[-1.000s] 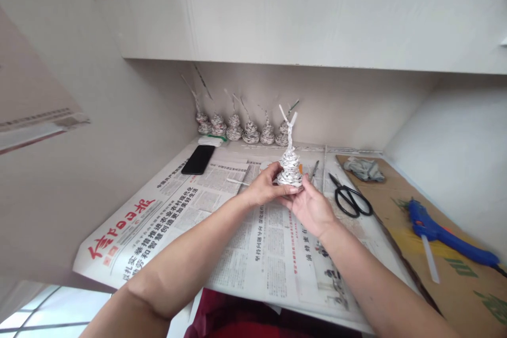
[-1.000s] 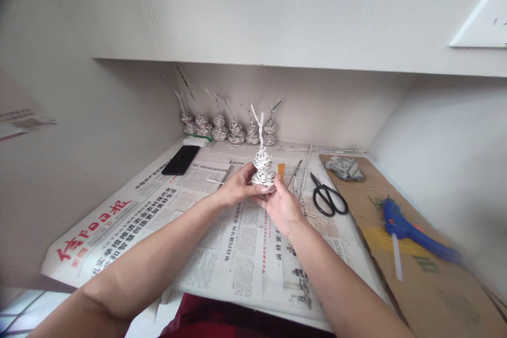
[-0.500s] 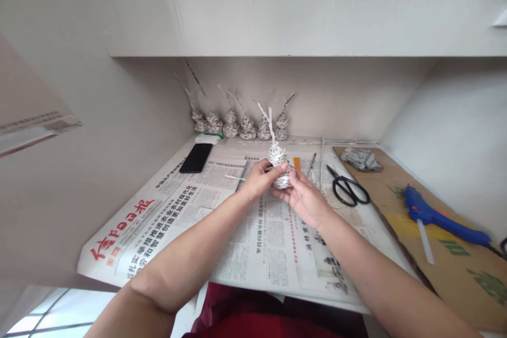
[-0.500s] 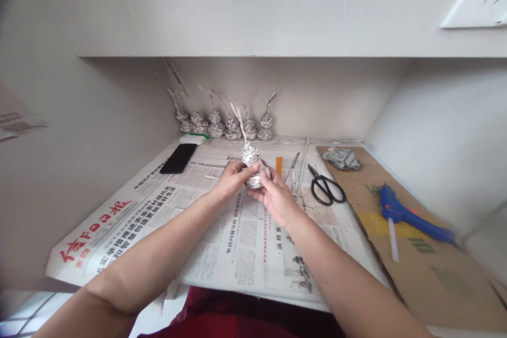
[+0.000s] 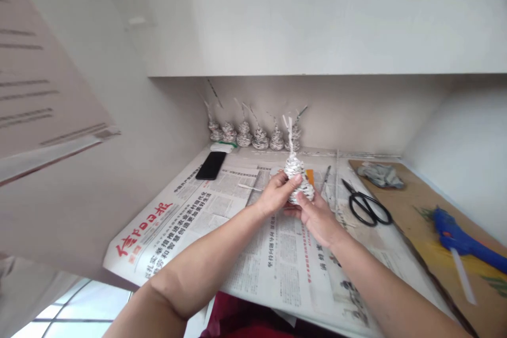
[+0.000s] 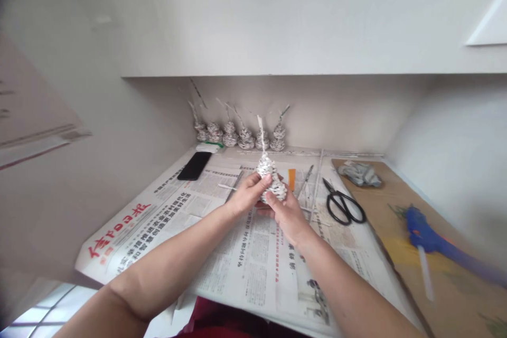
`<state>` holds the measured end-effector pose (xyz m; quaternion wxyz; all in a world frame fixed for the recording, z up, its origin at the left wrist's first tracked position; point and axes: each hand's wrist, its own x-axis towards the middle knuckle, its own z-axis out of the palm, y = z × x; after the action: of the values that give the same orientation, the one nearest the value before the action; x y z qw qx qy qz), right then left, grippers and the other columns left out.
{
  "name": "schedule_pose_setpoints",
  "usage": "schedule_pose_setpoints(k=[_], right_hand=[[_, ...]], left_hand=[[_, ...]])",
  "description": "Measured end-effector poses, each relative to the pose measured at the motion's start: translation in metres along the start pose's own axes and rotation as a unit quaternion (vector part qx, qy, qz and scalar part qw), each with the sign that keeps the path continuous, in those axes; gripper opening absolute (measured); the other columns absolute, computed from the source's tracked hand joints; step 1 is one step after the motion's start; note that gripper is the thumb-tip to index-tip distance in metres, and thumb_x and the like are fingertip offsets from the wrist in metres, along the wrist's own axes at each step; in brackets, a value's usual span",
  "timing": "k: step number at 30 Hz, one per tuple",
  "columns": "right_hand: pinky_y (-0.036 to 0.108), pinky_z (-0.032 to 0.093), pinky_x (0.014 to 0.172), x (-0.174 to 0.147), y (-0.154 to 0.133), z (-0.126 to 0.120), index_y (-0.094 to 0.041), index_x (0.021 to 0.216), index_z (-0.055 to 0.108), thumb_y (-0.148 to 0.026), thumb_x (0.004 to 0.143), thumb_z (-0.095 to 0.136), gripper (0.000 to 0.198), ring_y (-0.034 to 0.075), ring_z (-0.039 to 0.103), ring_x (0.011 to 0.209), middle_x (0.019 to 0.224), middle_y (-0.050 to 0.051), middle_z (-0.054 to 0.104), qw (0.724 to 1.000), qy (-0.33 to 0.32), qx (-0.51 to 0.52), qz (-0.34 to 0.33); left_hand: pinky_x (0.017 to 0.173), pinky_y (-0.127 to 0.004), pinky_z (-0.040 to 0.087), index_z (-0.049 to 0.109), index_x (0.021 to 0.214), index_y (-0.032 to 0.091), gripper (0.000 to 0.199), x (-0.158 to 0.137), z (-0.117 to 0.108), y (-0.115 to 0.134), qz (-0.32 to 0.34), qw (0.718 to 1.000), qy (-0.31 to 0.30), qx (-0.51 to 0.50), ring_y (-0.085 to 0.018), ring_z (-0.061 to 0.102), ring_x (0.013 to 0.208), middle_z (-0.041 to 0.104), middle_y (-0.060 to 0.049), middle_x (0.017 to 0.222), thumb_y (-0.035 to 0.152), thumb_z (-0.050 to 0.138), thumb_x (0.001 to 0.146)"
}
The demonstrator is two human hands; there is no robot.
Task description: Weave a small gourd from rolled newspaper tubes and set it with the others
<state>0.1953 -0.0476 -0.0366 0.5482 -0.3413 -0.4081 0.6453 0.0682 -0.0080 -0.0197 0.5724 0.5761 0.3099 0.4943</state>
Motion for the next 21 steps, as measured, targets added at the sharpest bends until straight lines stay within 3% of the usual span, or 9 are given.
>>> schedule_pose_setpoints(k=[4,10,16,18,21], right_hand=[[0.041,0.06,0.083,0.0,-0.001,-0.002,-0.031,0.119,0.065,-0.063,0.07,0.079,0.061,0.025,0.068,0.104,0.117,0.005,0.071,0.998,-0.021,0.051,0.0],[0.042,0.059,0.084,0.004,0.0,-0.004,-0.038,0.114,0.069,-0.075,0.068,0.071,0.059,0.028,0.061,0.118,0.121,0.003,0.07,0.999,0.03,0.027,-0.028],[0.036,0.061,0.066,0.008,0.003,-0.008,-0.031,0.098,0.072,-0.074,0.07,0.07,0.052,0.023,0.069,0.084,0.1,0.003,0.074,0.998,0.061,0.015,-0.014],[0.036,0.06,0.063,0.008,0.003,-0.008,-0.028,0.096,0.071,-0.073,0.069,0.072,0.053,0.021,0.068,0.074,0.096,0.004,0.074,0.998,0.059,0.007,-0.018],[0.038,0.06,0.063,0.007,0.004,-0.005,-0.025,0.1,0.069,-0.077,0.072,0.066,0.059,0.021,0.069,0.068,0.093,0.006,0.075,0.999,0.046,0.006,-0.011]], left_hand=[[0.083,-0.031,0.05,0.065,0.105,0.013,0.057,-0.001,0.002,0.0,0.071,0.995,0.006,0.074,-0.021,0.063,0.089,0.069,-0.008,0.096,0.061,0.073,0.076],[0.086,-0.032,0.05,0.065,0.11,0.014,0.054,-0.007,0.007,0.0,0.091,0.994,-0.037,0.043,-0.024,0.065,0.096,0.07,-0.009,0.101,0.056,0.074,0.078],[0.098,-0.034,0.044,0.059,0.124,0.019,0.065,-0.004,-0.001,0.005,0.117,0.988,0.037,0.089,-0.024,0.059,0.114,0.066,-0.01,0.121,0.045,0.084,0.07],[0.094,-0.031,0.044,0.062,0.119,0.019,0.064,-0.001,-0.005,0.006,0.115,0.985,0.048,0.119,-0.022,0.059,0.109,0.067,-0.008,0.118,0.042,0.088,0.065],[0.08,-0.028,0.045,0.065,0.11,0.017,0.058,0.0,-0.007,0.006,0.089,0.985,0.038,0.141,-0.017,0.058,0.087,0.068,-0.004,0.098,0.044,0.088,0.063]])
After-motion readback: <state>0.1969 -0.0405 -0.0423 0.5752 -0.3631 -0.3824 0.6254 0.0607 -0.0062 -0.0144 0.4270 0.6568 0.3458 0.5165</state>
